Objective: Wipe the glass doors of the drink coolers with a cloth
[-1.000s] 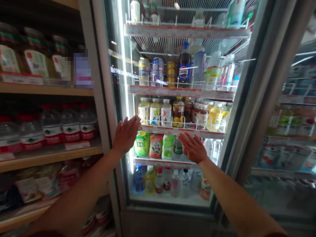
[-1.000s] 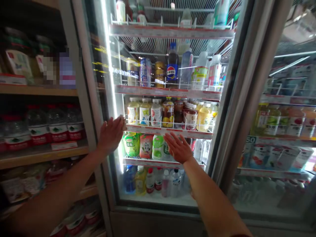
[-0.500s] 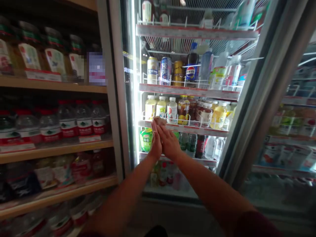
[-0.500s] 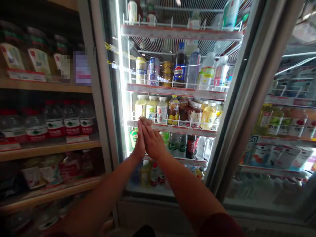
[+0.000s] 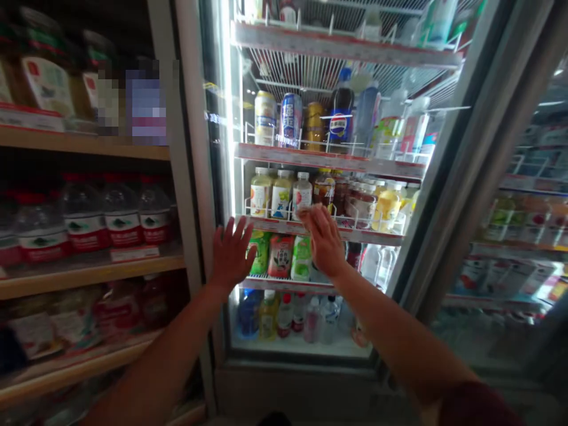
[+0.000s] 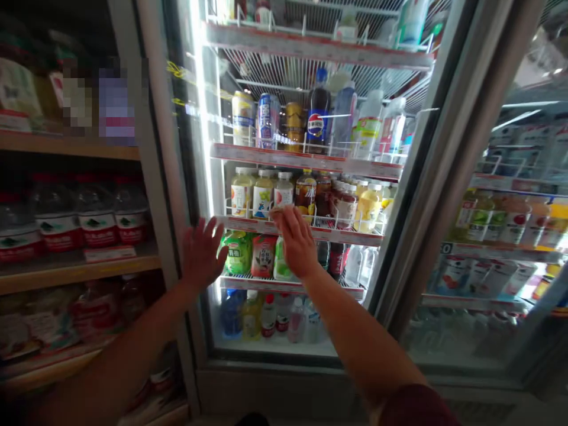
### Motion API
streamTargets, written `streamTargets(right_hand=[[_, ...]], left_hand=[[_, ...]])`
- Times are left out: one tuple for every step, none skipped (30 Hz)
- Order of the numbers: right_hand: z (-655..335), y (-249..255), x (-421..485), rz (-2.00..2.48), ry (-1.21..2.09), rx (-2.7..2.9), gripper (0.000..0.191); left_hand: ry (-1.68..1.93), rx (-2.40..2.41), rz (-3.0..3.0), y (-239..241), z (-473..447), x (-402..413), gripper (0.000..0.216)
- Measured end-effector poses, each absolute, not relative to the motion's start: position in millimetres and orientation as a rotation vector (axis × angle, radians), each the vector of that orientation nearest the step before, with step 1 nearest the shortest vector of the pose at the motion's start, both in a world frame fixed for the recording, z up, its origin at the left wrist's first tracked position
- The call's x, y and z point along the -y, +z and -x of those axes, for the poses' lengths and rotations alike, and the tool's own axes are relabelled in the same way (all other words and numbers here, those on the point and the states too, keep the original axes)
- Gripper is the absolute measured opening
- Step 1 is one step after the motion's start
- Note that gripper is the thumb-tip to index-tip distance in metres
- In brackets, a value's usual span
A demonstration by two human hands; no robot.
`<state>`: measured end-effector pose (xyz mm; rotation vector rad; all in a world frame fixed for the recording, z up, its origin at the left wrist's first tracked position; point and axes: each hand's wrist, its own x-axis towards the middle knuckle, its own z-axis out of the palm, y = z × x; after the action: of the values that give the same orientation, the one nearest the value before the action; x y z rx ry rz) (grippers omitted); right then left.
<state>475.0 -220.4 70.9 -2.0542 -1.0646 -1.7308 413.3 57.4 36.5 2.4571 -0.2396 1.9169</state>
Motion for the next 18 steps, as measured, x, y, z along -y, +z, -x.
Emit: streamTargets(right_hand=[[-475.3, 67.7, 216.9, 2.101, -1.694, 1.105, 0.064], [-475.5, 63.9, 214.1, 2.151, -1.654, 1.213, 0.066], [-475.8, 60.9, 212.3, 2.190, -1.610, 1.369, 0.067], [-476.5, 60.2, 211.2, 2.205, -1.569, 1.548, 0.067], [-477.5, 62.5, 210.6, 2.198, -1.540, 1.709, 0.067], [-478.9, 68.1, 209.6, 2.184, -1.527, 1.801, 0.067], [-480.4, 76.1, 207.7, 2.178, -1.534, 1.797, 0.068], [-481.5, 85.3, 204.3, 2.178, -1.555, 1.703, 0.069], [-482.0, 93.8, 199.2, 2.175, -1.579, 1.550, 0.070], [-481.8, 100.2, 192.6, 2.170, -1.590, 1.392, 0.070], [-480.8, 103.4, 185.0, 2.165, -1.586, 1.281, 0.070], [-479.3, 103.4, 177.2, 2.163, -1.573, 1.258, 0.069], [-477.8, 101.2, 170.3, 2.166, -1.554, 1.334, 0.068], [-476.7, 98.0, 165.0, 2.170, -1.527, 1.494, 0.067], [-476.2, 95.7, 162.2, 2.172, -1.493, 1.686, 0.065], [-476.7, 95.5, 162.4, 2.169, -1.464, 1.845, 0.063], [-477.9, 98.1, 165.6, 2.170, -1.459, 1.908, 0.062], [-479.9, 103.1, 171.6, 2.185, -1.480, 1.863, 0.062]], left_hand=[[1.845, 0.234, -2.485, 27.8, -424.4, -49.1, 0.057], [1.818, 0.188, -2.470, 19.7, -434.4, -42.2, 0.058], [1.822, 0.141, -2.437, 12.8, -442.7, -37.5, 0.060], [1.839, 0.110, -2.407, 7.4, -449.0, -35.0, 0.062], [1.856, 0.100, -2.391, 3.8, -453.1, -34.4, 0.063], [1.867, 0.102, -2.385, 1.6, -455.4, -35.3, 0.064], [1.874, 0.111, -2.383, 0.7, -456.1, -36.9, 0.064], [1.876, 0.121, -2.385, 0.6, -455.8, -38.7, 0.064], [1.881, 0.130, -2.388, 0.8, -455.1, -40.3, 0.064], [1.891, 0.136, -2.389, 1.2, -454.2, -41.4, 0.064], [1.906, 0.138, -2.389, 1.5, -453.5, -42.0, 0.064], [1.921, 0.137, -2.386, 1.6, -453.1, -42.2, 0.064], [1.936, 0.137, -2.381, 1.6, -452.9, -42.2, 0.064], [1.946, 0.137, -2.371, 1.6, -453.0, -42.0, 0.064], [1.942, 0.137, -2.360, 1.5, -453.1, -41.9, 0.064], [1.926, 0.136, -2.352, 1.6, -453.3, -41.7, 0.064], [1.905, 0.132, -2.345, 1.7, -453.4, -41.6, 0.064], [1.882, 0.128, -2.343, 2.1, -453.3, -41.3, 0.063]])
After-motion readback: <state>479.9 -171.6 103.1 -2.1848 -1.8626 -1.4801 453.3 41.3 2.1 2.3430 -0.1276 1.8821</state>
